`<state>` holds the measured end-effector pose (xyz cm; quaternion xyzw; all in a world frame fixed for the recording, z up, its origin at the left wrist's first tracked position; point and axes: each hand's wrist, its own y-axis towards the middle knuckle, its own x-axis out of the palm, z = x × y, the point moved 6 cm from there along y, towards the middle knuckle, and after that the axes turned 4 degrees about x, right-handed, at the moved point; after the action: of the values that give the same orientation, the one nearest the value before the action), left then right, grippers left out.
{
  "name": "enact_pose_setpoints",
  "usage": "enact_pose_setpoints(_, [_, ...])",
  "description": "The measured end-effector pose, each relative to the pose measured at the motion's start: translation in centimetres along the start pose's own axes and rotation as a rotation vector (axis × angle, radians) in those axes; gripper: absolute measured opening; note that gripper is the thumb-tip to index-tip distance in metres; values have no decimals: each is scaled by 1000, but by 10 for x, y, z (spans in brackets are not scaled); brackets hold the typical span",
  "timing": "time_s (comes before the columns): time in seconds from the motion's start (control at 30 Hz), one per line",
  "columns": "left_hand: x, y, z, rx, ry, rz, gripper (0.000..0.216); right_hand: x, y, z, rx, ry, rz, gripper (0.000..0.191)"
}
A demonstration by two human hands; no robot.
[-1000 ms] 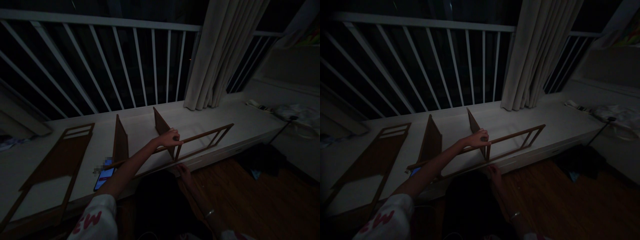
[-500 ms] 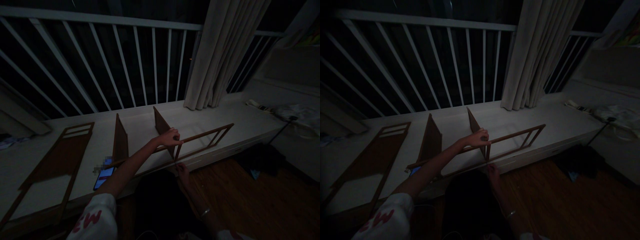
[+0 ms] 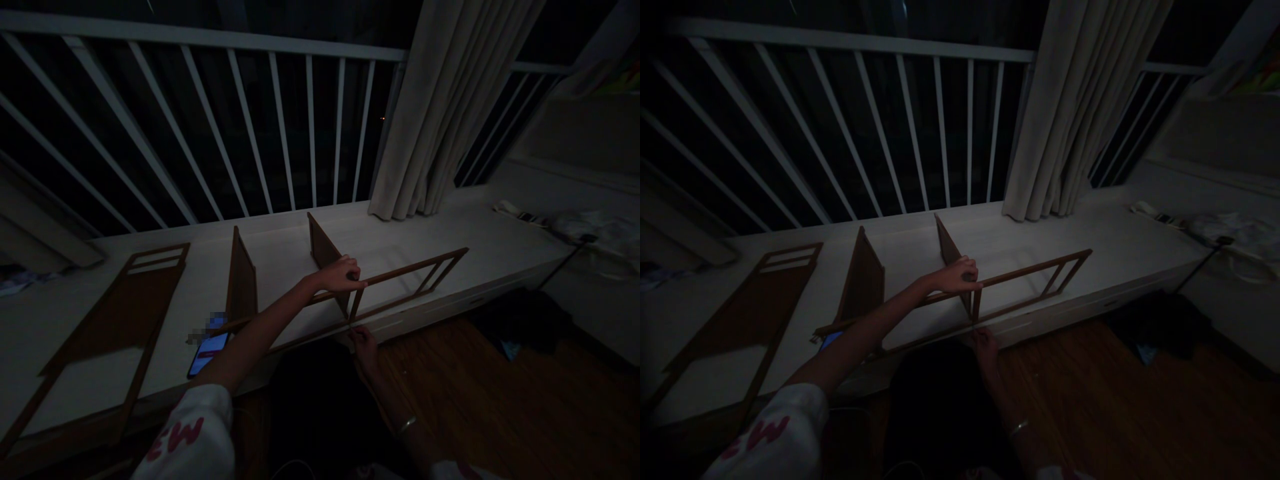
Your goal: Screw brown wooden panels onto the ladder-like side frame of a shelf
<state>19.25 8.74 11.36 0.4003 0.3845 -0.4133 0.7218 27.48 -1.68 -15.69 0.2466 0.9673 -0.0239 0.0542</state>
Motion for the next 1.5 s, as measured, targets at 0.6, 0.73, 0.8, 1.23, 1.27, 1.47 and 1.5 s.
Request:
enact_pose_setpoints(0.6, [2,0,-1,1,16,-2,39,-1,1,-9,-29,-220,-3,35])
enact_pose_setpoints(0.73, [3,0,-2,-11,14,-8,39,-1,2,-14,-49,-283,-12,33])
enact_pose_setpoints(0.8, [3,0,-2,-13,11,-9,39,-2,3,-16,-65,-314,-17,32])
enact_pose_setpoints(1.23, [3,0,-3,-8,-8,7,39,-3,8,-30,-214,-502,-115,20])
enact_pose_setpoints(1.27, [3,0,-3,-5,-6,11,39,-2,8,-31,-222,-518,-127,19])
enact_pose_setpoints(1.47, [3,0,-4,7,-2,12,39,1,7,-37,-263,-573,-153,18])
enact_pose_setpoints(1.5, [3,0,-4,8,-1,12,39,1,7,-37,-269,-578,-153,19])
